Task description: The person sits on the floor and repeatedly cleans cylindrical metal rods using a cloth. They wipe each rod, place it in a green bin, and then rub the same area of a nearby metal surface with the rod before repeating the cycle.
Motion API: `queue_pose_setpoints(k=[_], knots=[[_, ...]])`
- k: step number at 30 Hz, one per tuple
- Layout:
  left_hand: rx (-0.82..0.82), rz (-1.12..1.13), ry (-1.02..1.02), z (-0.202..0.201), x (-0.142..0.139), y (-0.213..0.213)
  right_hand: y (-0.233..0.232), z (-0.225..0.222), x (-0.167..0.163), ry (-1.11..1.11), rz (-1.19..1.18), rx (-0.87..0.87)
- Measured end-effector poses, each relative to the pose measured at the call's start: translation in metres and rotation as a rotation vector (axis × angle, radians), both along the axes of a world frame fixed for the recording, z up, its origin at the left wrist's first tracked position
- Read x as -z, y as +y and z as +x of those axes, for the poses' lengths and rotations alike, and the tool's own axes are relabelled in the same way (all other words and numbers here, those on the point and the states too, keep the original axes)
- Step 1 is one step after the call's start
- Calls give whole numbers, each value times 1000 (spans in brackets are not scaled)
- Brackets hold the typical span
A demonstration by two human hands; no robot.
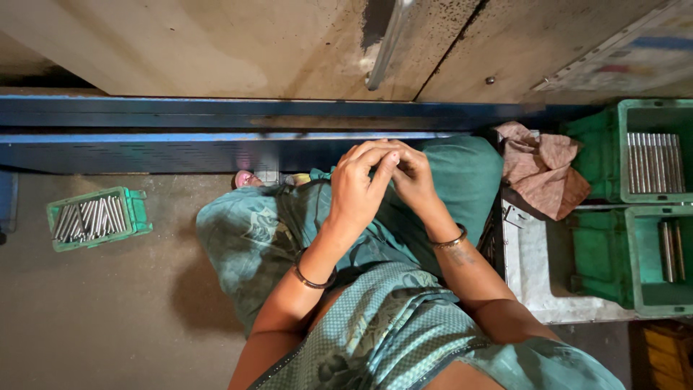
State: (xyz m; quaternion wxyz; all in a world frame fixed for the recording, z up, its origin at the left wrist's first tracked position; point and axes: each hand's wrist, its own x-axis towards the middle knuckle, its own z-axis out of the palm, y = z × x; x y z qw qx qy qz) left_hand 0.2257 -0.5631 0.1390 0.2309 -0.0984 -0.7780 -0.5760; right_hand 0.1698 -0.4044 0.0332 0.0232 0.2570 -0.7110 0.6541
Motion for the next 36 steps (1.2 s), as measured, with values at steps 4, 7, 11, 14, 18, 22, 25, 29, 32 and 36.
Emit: queue_pose_setpoints(k=[4, 7, 11, 14, 18, 22, 25, 29, 32, 36], knots=[[15, 7, -16, -1, 1, 0, 2, -2, 7, 41, 40, 26], [7, -6, -16, -1, 1, 1, 4, -3, 10, -11, 18, 21], [11, -25, -31, -1, 2, 4, 4, -4, 4, 47, 12, 5], [11, -32, -13, -2, 2, 7, 5, -5, -10, 120, 17, -10], [102, -14, 81, -8, 2, 20, 24, -7, -37, 209, 57, 3], [267, -95, 136, -19, 0, 50, 62, -12, -57, 316, 123, 141], [353, -185, 234, -30, -3, 78, 100, -11, -65, 396, 209, 265], [441, -239, 300, -47, -5, 116, 153, -6, -67, 448, 307, 400], [509, -205, 249, -60, 5, 143, 191, 0, -63, 407, 387, 490], [574, -105, -2, -67, 40, 195, 241, 21, -57, 217, 404, 684]])
